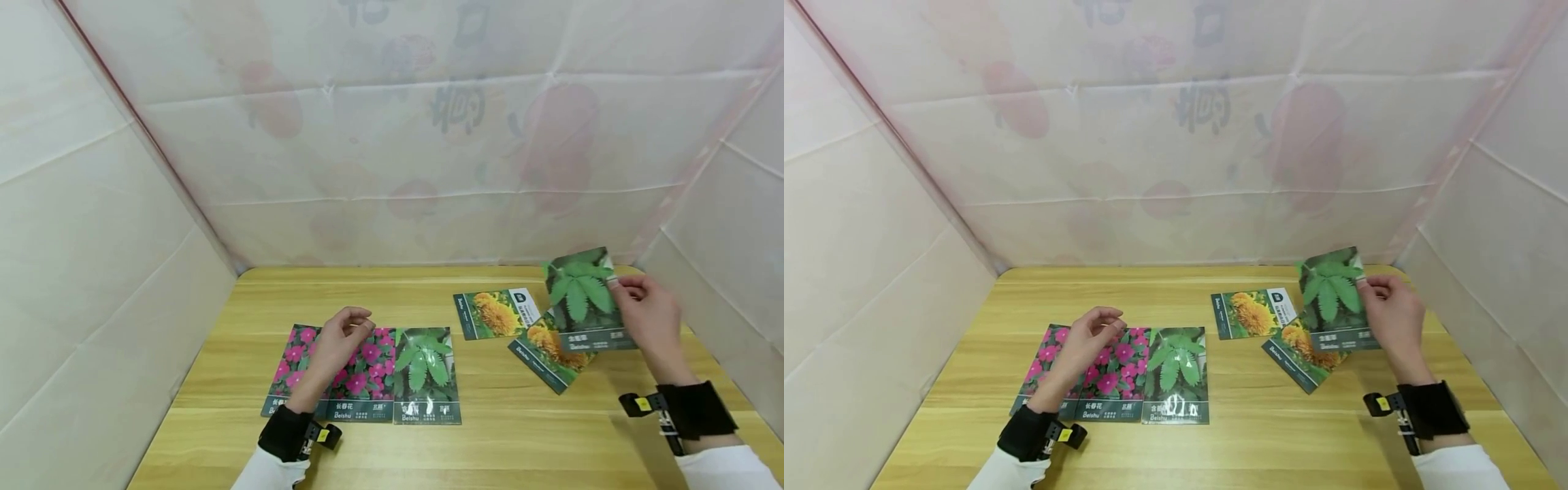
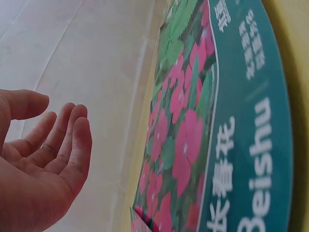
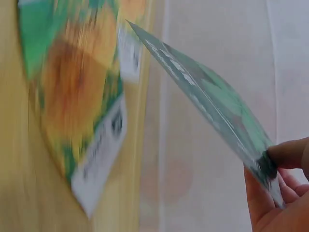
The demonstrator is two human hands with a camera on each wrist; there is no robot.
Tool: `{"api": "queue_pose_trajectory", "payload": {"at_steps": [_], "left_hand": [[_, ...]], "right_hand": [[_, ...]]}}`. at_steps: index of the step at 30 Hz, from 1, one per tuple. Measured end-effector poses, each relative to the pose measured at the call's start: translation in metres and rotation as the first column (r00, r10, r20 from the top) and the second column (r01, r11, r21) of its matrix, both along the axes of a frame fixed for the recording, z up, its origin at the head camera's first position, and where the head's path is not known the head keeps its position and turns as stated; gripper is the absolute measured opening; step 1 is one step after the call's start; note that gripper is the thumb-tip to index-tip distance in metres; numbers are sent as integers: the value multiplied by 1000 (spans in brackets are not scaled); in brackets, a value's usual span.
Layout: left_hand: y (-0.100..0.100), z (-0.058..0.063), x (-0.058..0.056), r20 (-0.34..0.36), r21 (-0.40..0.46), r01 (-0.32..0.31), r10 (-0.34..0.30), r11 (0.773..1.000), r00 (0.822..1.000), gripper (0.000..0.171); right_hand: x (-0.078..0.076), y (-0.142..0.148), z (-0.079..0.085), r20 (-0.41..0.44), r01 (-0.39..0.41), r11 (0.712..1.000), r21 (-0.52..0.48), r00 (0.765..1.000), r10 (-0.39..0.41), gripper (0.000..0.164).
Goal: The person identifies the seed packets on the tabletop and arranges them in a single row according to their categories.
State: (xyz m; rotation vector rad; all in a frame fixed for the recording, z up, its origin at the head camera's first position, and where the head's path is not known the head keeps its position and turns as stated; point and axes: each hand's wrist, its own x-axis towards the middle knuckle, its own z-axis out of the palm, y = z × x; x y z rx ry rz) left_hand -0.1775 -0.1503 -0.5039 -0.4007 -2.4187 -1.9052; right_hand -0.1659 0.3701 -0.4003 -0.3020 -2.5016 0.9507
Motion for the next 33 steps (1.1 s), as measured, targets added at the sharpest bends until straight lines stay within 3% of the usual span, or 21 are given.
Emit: {"api": "queue_pose_trajectory", "payload": {"at_steps": [4,6,7,9,13,14,16,17,20,25,27,33], "left_hand": [[6,-11,-6,66,28,-11,9,1000,998,51],[12,-6,-4,93,38,-5,1,999,996,49],[14,-5,-3,79,49,15,-19,999,997,47],[21,9,3,65,62,34,-38,998,997,44],[30,18,9,-34,82,104,-101,991,994,37],[34,24,12,-19,77,98,-96,992,995,37],[38,21,13,-39,65,125,-122,990,992,36],[42,30,17,-18,49,116,-115,992,993,35],[50,33,21,7,27,122,-122,992,993,35],[60,25,20,-11,25,173,-173,985,985,36],[65,26,21,7,33,197,-198,980,980,38],[80,45,27,140,48,192,-197,980,970,32]], "right_hand": [[4,-33,-5,27,-103,991,-85,994,106,44],[6,-49,-7,51,-144,980,-139,987,152,46],[6,-57,-8,60,-159,972,-170,983,172,46],[9,-71,-11,78,-183,955,-235,975,206,48],[12,-94,-20,111,-208,914,-348,959,261,51],[13,-99,-22,114,-215,904,-370,955,274,50],[14,-108,-24,123,-222,881,-417,947,297,50],[14,-112,-25,128,-224,871,-438,943,307,50],[15,-124,-26,139,-227,840,-492,932,334,50],[17,-140,-29,136,-230,804,-549,924,357,48],[18,-147,-31,127,-237,789,-567,921,368,48],[20,-159,-53,46,-315,739,-596,905,423,53]]}}
